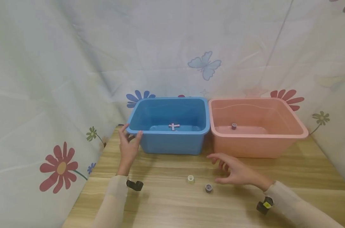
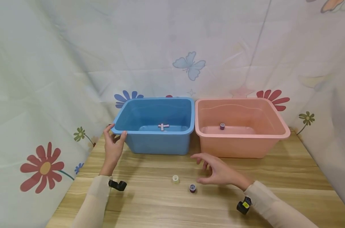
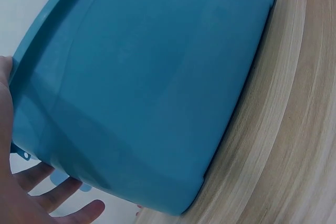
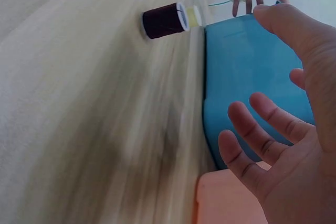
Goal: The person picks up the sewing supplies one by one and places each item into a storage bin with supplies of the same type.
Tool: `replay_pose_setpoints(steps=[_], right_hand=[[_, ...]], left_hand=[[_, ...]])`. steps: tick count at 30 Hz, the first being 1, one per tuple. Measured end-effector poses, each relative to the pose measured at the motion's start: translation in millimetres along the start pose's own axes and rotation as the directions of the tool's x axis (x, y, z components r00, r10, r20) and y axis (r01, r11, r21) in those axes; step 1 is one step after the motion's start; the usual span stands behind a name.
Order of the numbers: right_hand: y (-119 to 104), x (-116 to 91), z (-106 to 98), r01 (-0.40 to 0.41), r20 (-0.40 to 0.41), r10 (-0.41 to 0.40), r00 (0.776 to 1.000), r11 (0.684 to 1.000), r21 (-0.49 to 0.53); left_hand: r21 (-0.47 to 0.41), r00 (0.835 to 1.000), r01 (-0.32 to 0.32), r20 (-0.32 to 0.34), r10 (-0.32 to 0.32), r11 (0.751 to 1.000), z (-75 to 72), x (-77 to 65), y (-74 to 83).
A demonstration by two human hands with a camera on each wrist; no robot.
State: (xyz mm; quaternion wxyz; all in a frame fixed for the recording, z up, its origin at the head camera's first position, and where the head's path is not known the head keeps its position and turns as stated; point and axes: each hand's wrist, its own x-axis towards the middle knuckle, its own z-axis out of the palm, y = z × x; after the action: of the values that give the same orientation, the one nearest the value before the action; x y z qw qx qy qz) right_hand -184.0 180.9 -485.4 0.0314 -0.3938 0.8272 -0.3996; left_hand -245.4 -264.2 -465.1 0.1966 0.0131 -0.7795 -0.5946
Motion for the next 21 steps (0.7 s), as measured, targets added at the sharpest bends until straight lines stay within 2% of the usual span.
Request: replay_pose_setpoints(steps=[8, 21], right_hand=[[5, 0, 11, 0.008, 0.019, -0.008, 1.0, 1.0, 0.029], [8, 1, 19, 0.007, 0.029, -0.008, 1.0, 0.998, 0.062]], left_hand=[[-0.003, 1.0, 0.005, 0.018, -0.005, 1.0, -0.5, -11.2, 27.8], [-0.001, 1.0, 0.008, 0.024, -0.008, 1.0, -1.6, -10.7, 27.1]])
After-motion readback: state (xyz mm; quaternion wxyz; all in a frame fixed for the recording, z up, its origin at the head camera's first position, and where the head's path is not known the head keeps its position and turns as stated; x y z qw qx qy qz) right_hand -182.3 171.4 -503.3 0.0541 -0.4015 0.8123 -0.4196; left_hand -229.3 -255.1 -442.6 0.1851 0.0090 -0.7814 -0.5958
